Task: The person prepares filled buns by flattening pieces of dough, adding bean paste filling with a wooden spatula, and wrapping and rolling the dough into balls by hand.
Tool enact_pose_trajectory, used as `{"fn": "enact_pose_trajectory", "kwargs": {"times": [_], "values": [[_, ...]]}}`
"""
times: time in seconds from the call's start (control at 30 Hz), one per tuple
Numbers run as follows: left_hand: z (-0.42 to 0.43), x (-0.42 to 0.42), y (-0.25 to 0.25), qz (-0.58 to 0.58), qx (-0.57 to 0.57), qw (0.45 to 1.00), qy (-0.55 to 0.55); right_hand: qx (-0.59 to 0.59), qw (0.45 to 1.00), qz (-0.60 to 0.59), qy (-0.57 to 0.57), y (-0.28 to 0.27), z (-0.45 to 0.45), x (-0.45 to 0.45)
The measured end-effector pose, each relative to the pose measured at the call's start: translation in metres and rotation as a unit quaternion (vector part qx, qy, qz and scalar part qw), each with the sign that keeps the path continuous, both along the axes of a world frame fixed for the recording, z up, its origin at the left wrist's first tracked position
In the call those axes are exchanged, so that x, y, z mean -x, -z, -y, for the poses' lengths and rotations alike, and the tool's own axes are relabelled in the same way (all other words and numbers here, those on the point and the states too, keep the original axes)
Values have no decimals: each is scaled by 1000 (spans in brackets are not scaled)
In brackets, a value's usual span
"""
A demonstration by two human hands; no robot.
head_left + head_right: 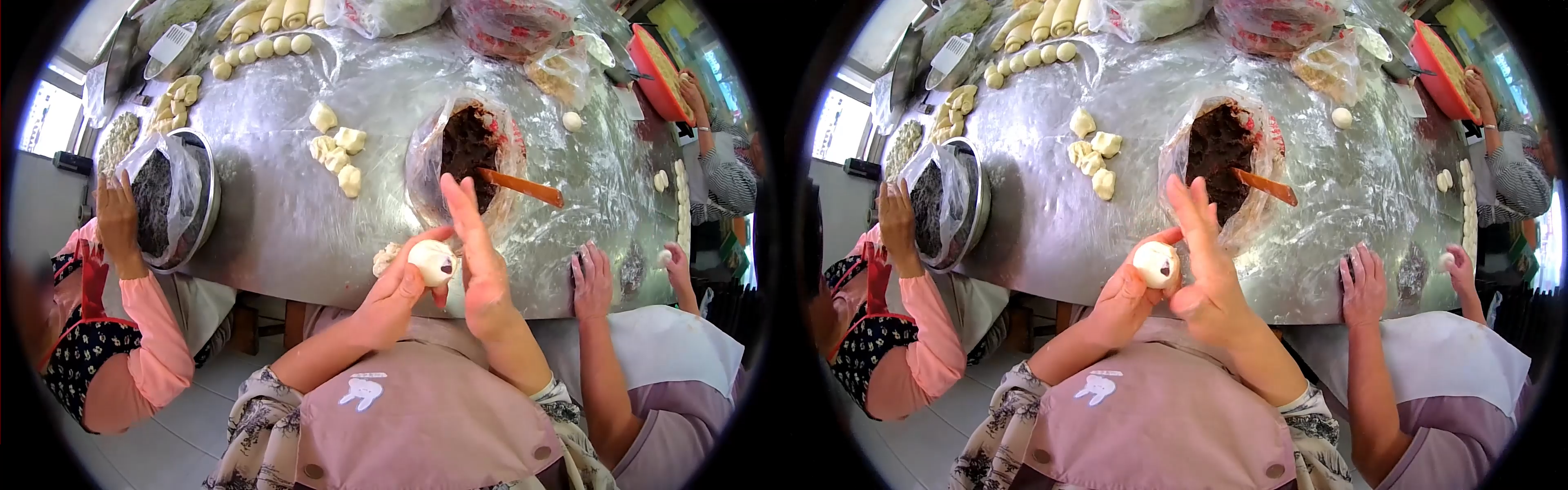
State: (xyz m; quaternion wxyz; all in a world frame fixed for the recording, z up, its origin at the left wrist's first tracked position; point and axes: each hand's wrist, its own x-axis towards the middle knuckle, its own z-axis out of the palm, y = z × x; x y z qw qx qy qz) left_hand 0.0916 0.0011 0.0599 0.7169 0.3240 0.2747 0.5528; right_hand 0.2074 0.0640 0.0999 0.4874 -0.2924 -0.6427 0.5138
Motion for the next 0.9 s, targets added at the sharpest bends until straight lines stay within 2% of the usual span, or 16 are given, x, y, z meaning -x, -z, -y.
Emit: {"fn": "enact_pose_trajectory", "kwargs": {"times": [0.07,0.1,0.13,0.17,0.27,0.33,0.37,0.47,0.6,0.67,0.73,0.77,0.87,0.9], "values": [[-1,1,4,-12,-10,1000,18,-140,971,190,-40,-4,-10,-11],[-1,-1,0,-32,-10,999,18,-148,966,192,-90,8,-12,-14],[-2,-4,-2,-53,-11,998,18,-141,973,167,-75,15,-10,-14],[-3,-7,3,-94,-62,994,-14,-135,979,141,-62,19,-8,-13],[0,-13,-8,-74,-44,992,-89,-97,982,133,-95,18,-10,-15],[1,-3,-4,-57,-13,998,-32,-18,986,126,-109,6,-9,-13],[1,2,-2,-47,3,999,-3,25,990,74,-121,11,-6,-13],[1,6,-3,-41,26,998,33,-80,988,86,-104,12,-13,-16],[2,4,3,-41,-12,998,36,-96,973,144,-156,6,-16,-22],[2,7,11,-35,-51,996,59,-120,971,164,-130,9,-14,-16],[0,0,16,-45,-65,997,19,-82,990,97,-63,18,-6,-11],[0,-3,15,-46,-67,997,8,-62,996,63,-29,21,-2,-9],[-3,-8,-3,-44,-66,997,-6,-73,993,86,38,22,-5,-5],[-1,-9,1,-61,-37,997,-22,-44,997,66,25,21,-5,-6]]}}
